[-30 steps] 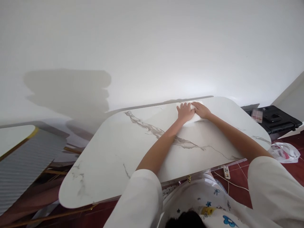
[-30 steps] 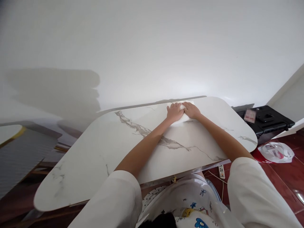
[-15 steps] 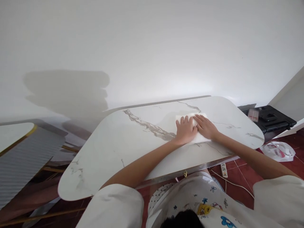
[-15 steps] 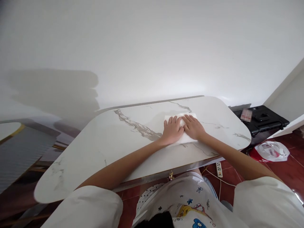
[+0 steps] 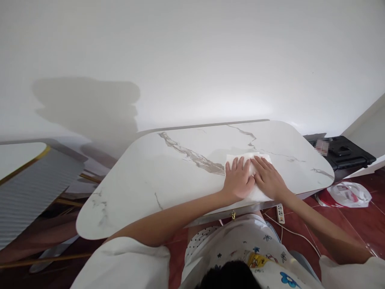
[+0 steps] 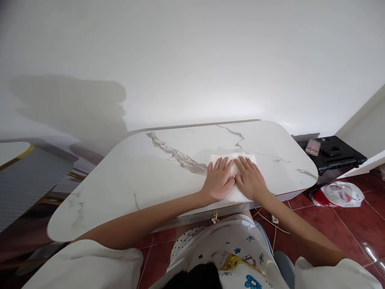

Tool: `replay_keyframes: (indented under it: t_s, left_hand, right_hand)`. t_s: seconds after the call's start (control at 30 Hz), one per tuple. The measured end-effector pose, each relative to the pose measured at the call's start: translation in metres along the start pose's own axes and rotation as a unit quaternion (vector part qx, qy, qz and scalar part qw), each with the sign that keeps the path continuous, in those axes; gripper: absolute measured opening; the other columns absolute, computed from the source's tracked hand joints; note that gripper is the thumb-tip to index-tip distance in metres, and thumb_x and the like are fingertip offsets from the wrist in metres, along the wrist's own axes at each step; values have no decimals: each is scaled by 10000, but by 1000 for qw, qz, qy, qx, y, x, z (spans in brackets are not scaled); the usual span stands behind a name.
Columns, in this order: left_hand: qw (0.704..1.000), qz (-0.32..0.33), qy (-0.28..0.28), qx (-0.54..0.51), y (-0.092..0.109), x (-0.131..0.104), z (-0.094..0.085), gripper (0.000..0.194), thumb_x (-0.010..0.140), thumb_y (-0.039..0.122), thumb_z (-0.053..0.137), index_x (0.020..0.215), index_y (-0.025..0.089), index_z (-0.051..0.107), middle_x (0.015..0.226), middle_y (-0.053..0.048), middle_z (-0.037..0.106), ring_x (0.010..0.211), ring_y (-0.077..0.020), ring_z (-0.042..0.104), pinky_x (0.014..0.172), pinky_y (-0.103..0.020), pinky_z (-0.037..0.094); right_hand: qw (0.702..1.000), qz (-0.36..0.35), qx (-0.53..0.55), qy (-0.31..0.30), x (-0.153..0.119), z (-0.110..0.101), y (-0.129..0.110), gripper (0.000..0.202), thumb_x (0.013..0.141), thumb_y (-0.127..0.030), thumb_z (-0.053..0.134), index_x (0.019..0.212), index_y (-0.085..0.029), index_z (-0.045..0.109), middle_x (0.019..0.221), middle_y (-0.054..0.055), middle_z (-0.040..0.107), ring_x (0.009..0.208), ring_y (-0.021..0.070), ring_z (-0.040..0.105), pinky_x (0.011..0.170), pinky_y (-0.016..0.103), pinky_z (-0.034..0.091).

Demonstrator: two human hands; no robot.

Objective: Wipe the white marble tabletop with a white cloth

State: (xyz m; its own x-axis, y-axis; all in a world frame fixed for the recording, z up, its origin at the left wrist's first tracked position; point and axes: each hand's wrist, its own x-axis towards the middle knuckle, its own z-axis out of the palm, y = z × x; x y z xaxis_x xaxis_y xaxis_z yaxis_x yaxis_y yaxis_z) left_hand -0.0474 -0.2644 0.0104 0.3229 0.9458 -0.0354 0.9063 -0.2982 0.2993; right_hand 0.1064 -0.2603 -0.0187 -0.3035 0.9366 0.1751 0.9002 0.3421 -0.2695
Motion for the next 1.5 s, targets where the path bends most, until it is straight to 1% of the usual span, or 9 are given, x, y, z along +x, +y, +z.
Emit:
replay_keyframes:
  t_s: [0.1, 0.23, 0.37, 0.53, 0.73, 0.9, 1.13, 1.33, 1.5]
  left_hand:
    - [1000, 7, 11, -1, 0, -11, 2, 619, 922, 331, 386, 1531, 231, 344, 1623, -100, 297, 1509, -323, 210, 1207, -597, 161]
    - [1000, 24, 10, -15, -1, -29, 3, 632, 910, 326, 394, 1530, 209, 366, 1618, -113, 303, 1503, -330, 227, 1212, -596, 142]
    - [999, 18, 11, -24, -7, -42, 1, 633, 900, 320, 400, 1525, 220, 385, 1615, -92, 312, 1498, -321, 247, 1214, -586, 157]
    - [1000, 14, 24, -12, -25, -62, -3, 623, 902, 321, 409, 1519, 241, 406, 1602, -81, 341, 1491, -317, 269, 1212, -578, 185]
    - [1000, -5, 25, 2, -41, -69, -8, 619, 905, 328, 410, 1517, 235, 407, 1587, -94, 372, 1480, -321, 294, 1195, -589, 227]
    - [999, -23, 27, 4, -48, -45, -16, 590, 898, 319, 420, 1481, 234, 438, 1574, -111, 396, 1470, -318, 306, 1187, -590, 231]
    - [999, -18, 49, 2, -69, 15, -23, 529, 907, 327, 398, 1425, 227, 437, 1544, -104, 420, 1445, -292, 321, 1182, -577, 221]
    - [998, -8, 69, -1, -93, 68, -33, 504, 896, 314, 421, 1390, 224, 455, 1478, -99, 483, 1394, -281, 372, 1171, -550, 231]
    - [994, 13, 108, -32, -121, 109, -37, 486, 896, 270, 382, 1369, 240, 491, 1416, -68, 554, 1363, -251, 416, 1166, -484, 244]
  right_hand:
    - [1000, -1, -7, 3, -10, 1, -4, 589, 944, -287, 332, 1519, -180, 403, 1590, 77, 362, 1489, 281, 289, 1187, 519, 326]
    - [1000, -2, -9, 12, -26, 4, -13, 592, 946, -298, 347, 1531, -210, 386, 1596, 64, 347, 1493, 285, 276, 1179, 533, 343]
    - [1000, 11, -6, 29, -34, 10, -27, 626, 949, -299, 353, 1571, -267, 291, 1590, 48, 357, 1487, 302, 285, 1154, 576, 368]
    - [999, 2, 6, 48, -38, 21, -55, 686, 943, -300, 367, 1597, -334, 162, 1591, 18, 353, 1483, 309, 293, 1147, 585, 376]
    - [1000, -20, 15, 0, -26, 24, -69, 627, 933, -312, 360, 1556, -249, 331, 1596, 69, 348, 1481, 342, 292, 1141, 602, 364]
    - [998, -40, 40, -32, 7, 20, -57, 586, 916, -288, 377, 1493, -208, 432, 1575, 102, 394, 1464, 341, 320, 1138, 589, 344]
    - [999, -35, 40, -4, 75, 15, -49, 466, 913, -199, 332, 1315, -182, 567, 1428, 126, 547, 1309, 319, 462, 1051, 513, 416]
    - [998, -49, 41, 30, 132, 22, -40, 448, 909, -176, 302, 1272, -178, 565, 1338, 135, 598, 1216, 316, 501, 1027, 498, 409]
    - [998, -55, 31, 17, 180, 30, -30, 461, 903, -183, 300, 1279, -155, 564, 1329, 135, 603, 1199, 324, 506, 1017, 494, 419]
